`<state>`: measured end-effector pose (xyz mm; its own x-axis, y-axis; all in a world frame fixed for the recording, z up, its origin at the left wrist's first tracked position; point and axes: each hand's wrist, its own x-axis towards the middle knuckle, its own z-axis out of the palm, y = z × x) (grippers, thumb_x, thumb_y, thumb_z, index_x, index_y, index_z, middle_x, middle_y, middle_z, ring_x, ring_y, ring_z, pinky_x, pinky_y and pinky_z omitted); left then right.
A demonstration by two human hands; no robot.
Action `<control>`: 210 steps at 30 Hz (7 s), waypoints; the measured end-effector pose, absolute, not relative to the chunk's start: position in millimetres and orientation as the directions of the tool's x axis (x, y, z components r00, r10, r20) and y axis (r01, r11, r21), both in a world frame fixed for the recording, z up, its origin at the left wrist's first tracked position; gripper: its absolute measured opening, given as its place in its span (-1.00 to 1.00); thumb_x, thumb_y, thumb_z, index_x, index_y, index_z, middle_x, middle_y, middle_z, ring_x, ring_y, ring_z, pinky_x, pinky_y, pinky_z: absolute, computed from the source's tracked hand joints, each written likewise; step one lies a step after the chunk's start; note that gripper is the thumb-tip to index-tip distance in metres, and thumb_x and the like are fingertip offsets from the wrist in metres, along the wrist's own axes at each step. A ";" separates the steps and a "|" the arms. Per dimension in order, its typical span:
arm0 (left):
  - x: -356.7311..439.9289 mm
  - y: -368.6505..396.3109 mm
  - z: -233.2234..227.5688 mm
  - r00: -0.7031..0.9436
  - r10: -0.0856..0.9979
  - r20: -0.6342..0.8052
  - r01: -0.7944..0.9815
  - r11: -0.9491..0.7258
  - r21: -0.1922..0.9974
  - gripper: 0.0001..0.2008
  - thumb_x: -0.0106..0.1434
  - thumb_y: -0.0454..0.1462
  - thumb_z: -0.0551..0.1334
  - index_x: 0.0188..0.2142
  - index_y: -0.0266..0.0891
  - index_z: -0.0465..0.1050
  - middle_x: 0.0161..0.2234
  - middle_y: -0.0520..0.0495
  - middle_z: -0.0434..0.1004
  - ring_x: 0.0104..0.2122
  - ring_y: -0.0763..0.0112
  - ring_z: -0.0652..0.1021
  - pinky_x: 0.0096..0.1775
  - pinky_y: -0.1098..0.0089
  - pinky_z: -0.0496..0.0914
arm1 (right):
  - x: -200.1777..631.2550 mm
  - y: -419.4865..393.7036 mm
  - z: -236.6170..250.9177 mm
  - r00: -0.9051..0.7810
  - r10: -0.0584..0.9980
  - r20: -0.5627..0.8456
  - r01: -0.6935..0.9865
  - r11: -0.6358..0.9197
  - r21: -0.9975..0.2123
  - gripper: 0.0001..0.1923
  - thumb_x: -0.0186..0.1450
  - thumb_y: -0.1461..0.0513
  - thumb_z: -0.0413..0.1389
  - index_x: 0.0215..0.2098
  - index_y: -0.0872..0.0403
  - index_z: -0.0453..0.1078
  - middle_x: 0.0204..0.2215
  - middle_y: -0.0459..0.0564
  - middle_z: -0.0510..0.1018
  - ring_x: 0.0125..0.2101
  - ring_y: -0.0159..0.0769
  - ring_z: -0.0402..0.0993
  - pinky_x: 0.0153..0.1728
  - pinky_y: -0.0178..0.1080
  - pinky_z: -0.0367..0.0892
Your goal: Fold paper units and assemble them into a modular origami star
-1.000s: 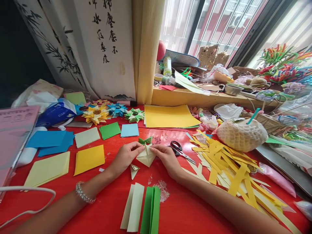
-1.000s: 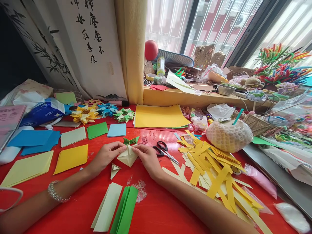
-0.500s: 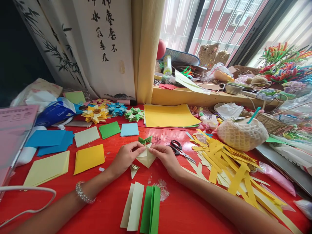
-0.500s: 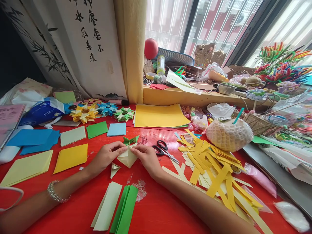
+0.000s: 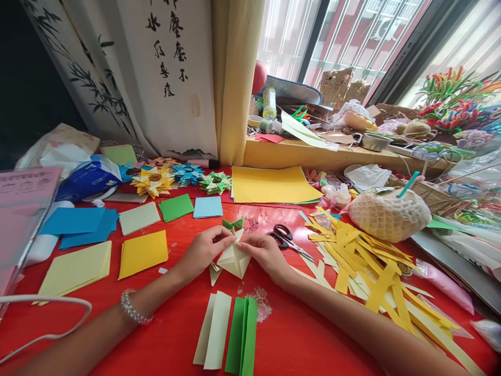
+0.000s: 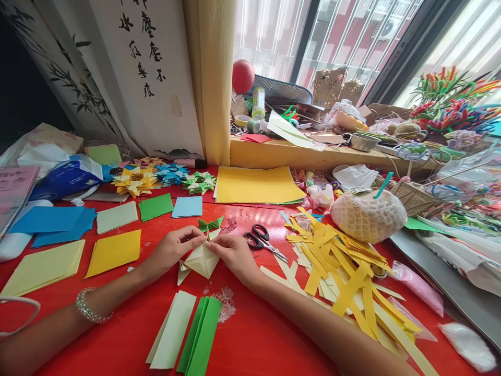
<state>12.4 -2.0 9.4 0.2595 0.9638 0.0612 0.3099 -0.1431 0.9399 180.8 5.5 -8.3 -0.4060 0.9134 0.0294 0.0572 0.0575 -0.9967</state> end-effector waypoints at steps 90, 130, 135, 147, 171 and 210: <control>13.7 -0.2 12.3 0.138 0.988 0.066 0.085 -0.078 0.993 -0.82 0.10 -0.20 0.19 -0.33 -0.24 0.37 -0.36 0.01 0.43 -0.34 0.41 0.44 -0.23 0.43 0.30 | 181.1 12.9 -11.2 -0.297 0.953 0.054 -0.247 -0.022 -0.969 -0.85 0.09 0.34 0.02 -0.54 0.09 0.41 -0.47 -0.10 0.46 -0.41 -0.37 0.40 -0.31 -0.29 0.37; 16.1 -4.3 6.5 0.227 0.968 0.111 0.335 -0.184 0.924 -0.82 0.11 -0.15 0.16 -0.39 -0.21 0.27 -0.44 0.06 0.35 -0.43 0.46 0.40 -0.38 0.47 0.28 | 179.7 9.2 -3.5 -0.457 0.889 0.016 -0.166 -0.068 -0.984 -0.79 0.15 0.11 0.08 -0.40 0.10 0.35 -0.52 -0.09 0.44 -0.50 -0.36 0.42 -0.47 -0.31 0.36; 14.9 -3.4 6.4 0.230 0.967 0.109 0.333 -0.183 0.925 -0.78 0.14 -0.12 0.12 -0.29 -0.20 0.33 -0.42 0.04 0.39 -0.38 0.40 0.42 -0.32 0.44 0.29 | 180.5 9.4 -6.5 -0.500 0.865 0.037 -0.116 -0.025 -0.993 -0.81 0.18 0.12 0.05 -0.38 0.09 0.33 -0.60 -0.13 0.43 -0.60 -0.40 0.40 -0.53 -0.34 0.31; 13.9 0.2 3.2 0.264 0.964 0.021 0.245 -0.088 0.966 -0.78 0.08 -0.13 0.19 -0.40 -0.24 0.30 -0.52 0.08 0.30 -0.56 0.51 0.32 -0.52 0.50 0.23 | 180.2 7.9 -7.3 -0.412 0.911 0.017 -0.130 -0.040 -0.991 -0.75 0.21 0.07 0.01 -0.40 0.11 0.27 -0.62 -0.13 0.42 -0.61 -0.42 0.38 -0.54 -0.35 0.29; 13.5 -2.9 12.1 0.177 0.984 0.013 0.159 -0.042 0.986 -0.75 0.12 -0.10 0.15 -0.43 -0.26 0.36 -0.51 -0.01 0.48 -0.51 0.41 0.49 -0.39 0.40 0.37 | 180.3 7.0 -7.4 -0.363 0.930 0.057 -0.076 0.031 -0.997 -0.77 0.20 0.09 0.02 -0.45 0.10 0.28 -0.59 -0.16 0.37 -0.72 -0.52 0.20 -0.66 -0.39 0.13; 13.2 -1.7 11.0 0.258 0.966 -0.019 0.116 -0.011 0.993 -0.75 0.18 -0.18 0.11 -0.16 -0.22 0.27 -0.49 0.02 0.48 -0.61 0.51 0.45 -0.47 0.45 0.37 | 180.6 11.4 -7.2 -0.280 0.959 0.055 -0.217 -0.007 -0.976 -0.84 0.13 0.20 0.10 -0.36 0.06 0.21 -0.63 -0.22 0.35 -0.71 -0.50 0.30 -0.69 -0.42 0.21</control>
<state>13.2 -1.7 11.0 0.2580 0.9660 -0.0190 0.1157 -0.0114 0.9932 180.6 11.4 -7.2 -0.2797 0.9585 0.0551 -0.2172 -0.0073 -0.9761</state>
